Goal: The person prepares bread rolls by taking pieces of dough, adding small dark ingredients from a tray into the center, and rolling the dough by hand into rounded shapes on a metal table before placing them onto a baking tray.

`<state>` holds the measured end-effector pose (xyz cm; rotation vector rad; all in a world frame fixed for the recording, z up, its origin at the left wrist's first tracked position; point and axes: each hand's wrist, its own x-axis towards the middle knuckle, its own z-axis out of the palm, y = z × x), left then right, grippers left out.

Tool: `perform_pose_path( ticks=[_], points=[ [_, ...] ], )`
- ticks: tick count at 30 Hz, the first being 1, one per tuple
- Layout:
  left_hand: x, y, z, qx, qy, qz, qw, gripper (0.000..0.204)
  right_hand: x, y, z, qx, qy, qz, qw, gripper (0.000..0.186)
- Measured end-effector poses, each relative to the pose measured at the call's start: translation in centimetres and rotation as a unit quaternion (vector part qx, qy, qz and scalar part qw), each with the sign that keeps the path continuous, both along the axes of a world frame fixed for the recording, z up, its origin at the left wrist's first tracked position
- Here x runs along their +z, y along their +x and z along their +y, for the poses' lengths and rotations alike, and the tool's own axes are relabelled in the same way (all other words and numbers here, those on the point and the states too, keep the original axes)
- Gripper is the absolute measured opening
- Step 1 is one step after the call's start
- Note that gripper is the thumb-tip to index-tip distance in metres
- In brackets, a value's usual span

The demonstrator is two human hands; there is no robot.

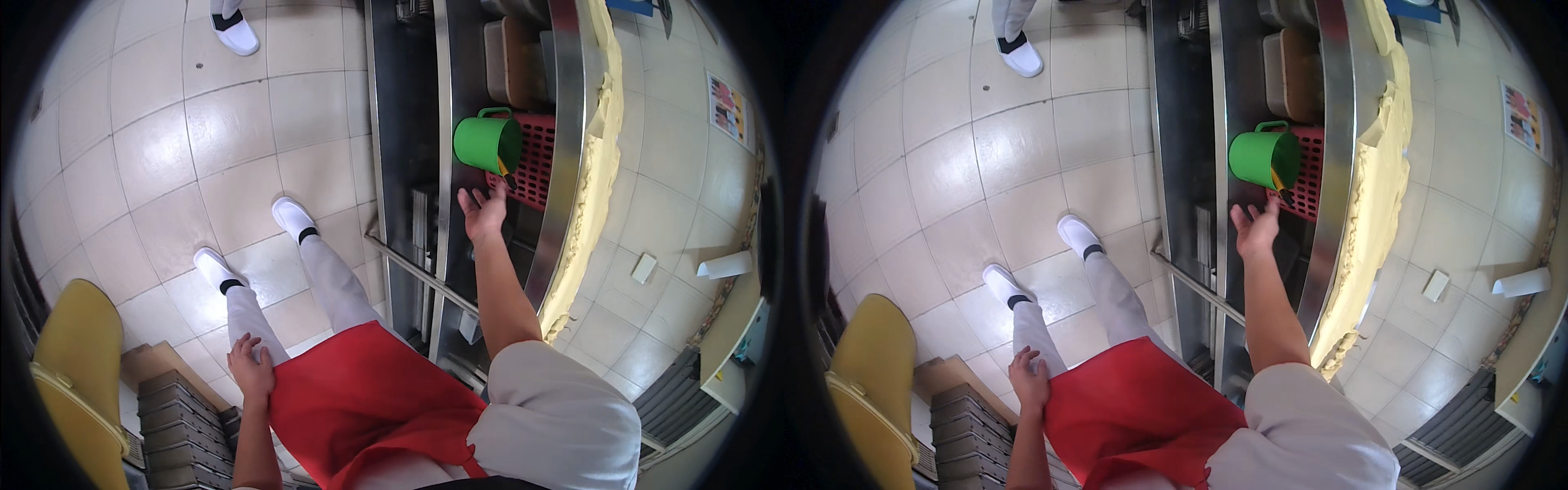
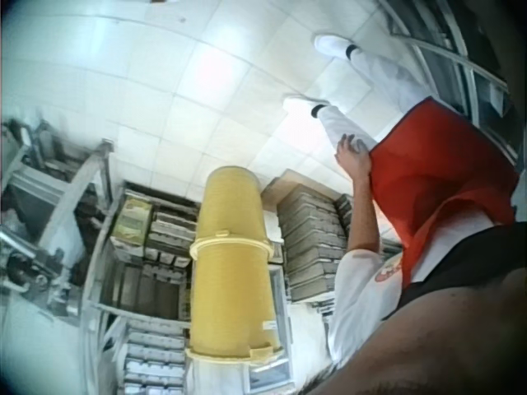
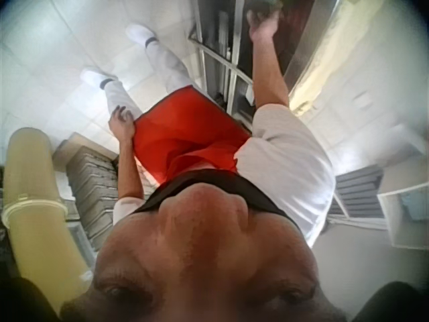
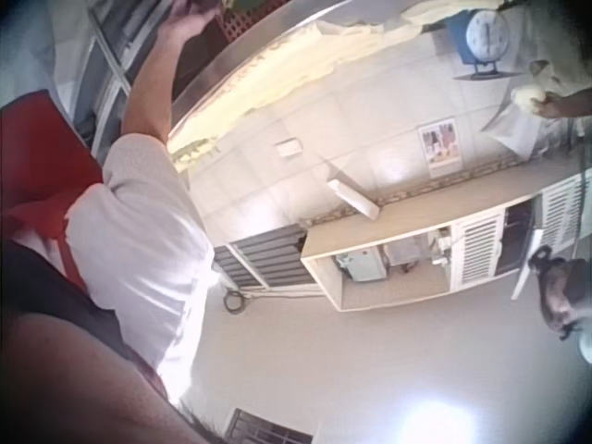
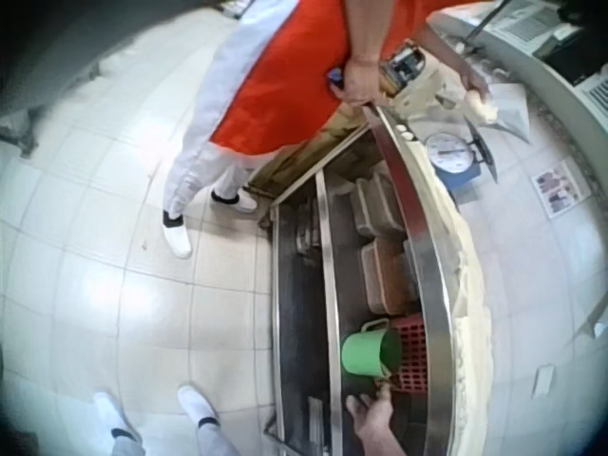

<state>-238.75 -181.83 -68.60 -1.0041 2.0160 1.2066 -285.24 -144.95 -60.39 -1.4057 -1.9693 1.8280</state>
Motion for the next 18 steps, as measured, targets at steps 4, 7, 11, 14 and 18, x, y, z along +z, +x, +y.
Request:
perform_pose_path(
  ticks=[4,7,11,14,18],
  points=[
    [-0.2,-0.7,-0.7,-0.01,-0.001,-0.003,1.0,0.028,-0.7,-3.1,3.1,0.045,-0.148,0.103,0.983,0.07],
    [-0.3,-1.5,-1.0,-0.032,-0.001,0.009,0.999,0.029,-1.9,-6.4,4.4,0.029,-0.251,0.171,0.952,0.046],
    [-0.4,-2.9,-1.6,-0.046,0.0,0.02,0.999,0.031,-3.4,-10.4,4.0,0.053,-0.182,0.168,0.967,0.039],
    [-0.6,-3.8,-2.9,-0.055,-0.02,0.02,0.998,0.031,-3.8,-13.8,2.2,0.079,-0.181,0.172,0.965,0.042],
    [-1.2,-5.1,-4.3,-0.032,-0.061,-0.007,0.998,0.032,-3.6,-20.6,-1.3,0.125,-0.202,0.159,0.958,0.044]
  ],
)
